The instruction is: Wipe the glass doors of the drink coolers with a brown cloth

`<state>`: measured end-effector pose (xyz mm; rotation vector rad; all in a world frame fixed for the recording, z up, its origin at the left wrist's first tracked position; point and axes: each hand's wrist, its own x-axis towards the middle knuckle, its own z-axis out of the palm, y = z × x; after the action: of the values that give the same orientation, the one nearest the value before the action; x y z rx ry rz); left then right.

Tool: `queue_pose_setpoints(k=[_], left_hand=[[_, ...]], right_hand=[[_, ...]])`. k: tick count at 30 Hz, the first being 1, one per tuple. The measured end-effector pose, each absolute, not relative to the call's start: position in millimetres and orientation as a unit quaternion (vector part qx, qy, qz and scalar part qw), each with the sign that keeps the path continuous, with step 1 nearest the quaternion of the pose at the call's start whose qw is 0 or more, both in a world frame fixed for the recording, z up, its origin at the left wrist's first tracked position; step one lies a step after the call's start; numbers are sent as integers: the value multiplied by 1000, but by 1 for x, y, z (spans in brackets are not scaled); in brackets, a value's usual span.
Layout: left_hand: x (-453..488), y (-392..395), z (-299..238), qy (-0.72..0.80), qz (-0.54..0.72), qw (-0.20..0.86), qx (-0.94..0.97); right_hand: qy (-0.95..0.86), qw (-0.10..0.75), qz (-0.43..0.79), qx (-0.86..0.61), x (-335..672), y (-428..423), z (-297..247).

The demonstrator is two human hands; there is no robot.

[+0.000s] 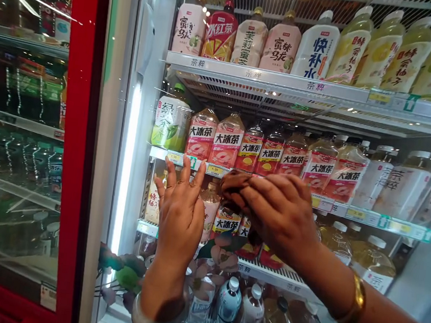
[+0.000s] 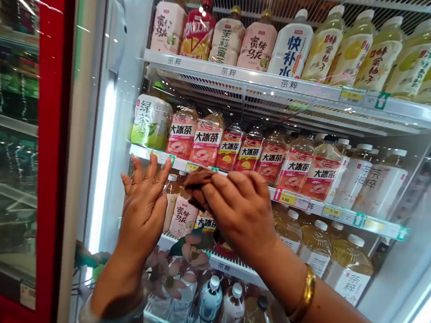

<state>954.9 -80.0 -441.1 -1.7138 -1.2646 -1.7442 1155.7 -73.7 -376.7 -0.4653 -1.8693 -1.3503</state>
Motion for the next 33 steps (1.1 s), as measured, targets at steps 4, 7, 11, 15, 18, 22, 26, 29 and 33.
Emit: queue_pose_setpoints(k=[4, 7, 11, 15, 18, 22, 26, 29, 33], left_hand=[[950, -76, -443, -466, -629, 184, -595], [943, -75, -445, -474, -629, 172, -591], [934, -81, -443, -485, -632, 158, -583], [938, -83, -442, -471, -639, 166, -585], [941, -80, -445, -445, -656, 161, -587], [933, -82, -447, -439, -665, 131, -590], [931, -90, -443, -430, -655, 141, -605], [942, -92, -439, -435, -635, 165, -616], [963, -88, -437, -433, -630, 172, -621]], right_hand=[[-705, 421, -534, -203, 1130, -70, -369], [-763, 334, -538, -129, 1116, -69, -381], [-787, 289, -537, -93, 1123, -70, -381], [-739, 372, -534, -175, 1114, -66, -361], [-736, 388, -528, -168, 1089, -60, -367], [-776, 347, -513, -124, 1078, -57, -398], [-793, 323, -510, -85, 1109, -62, -412], [-764, 368, -514, -132, 1129, -66, -401], [-711, 450, -489, -228, 1123, -68, -397]])
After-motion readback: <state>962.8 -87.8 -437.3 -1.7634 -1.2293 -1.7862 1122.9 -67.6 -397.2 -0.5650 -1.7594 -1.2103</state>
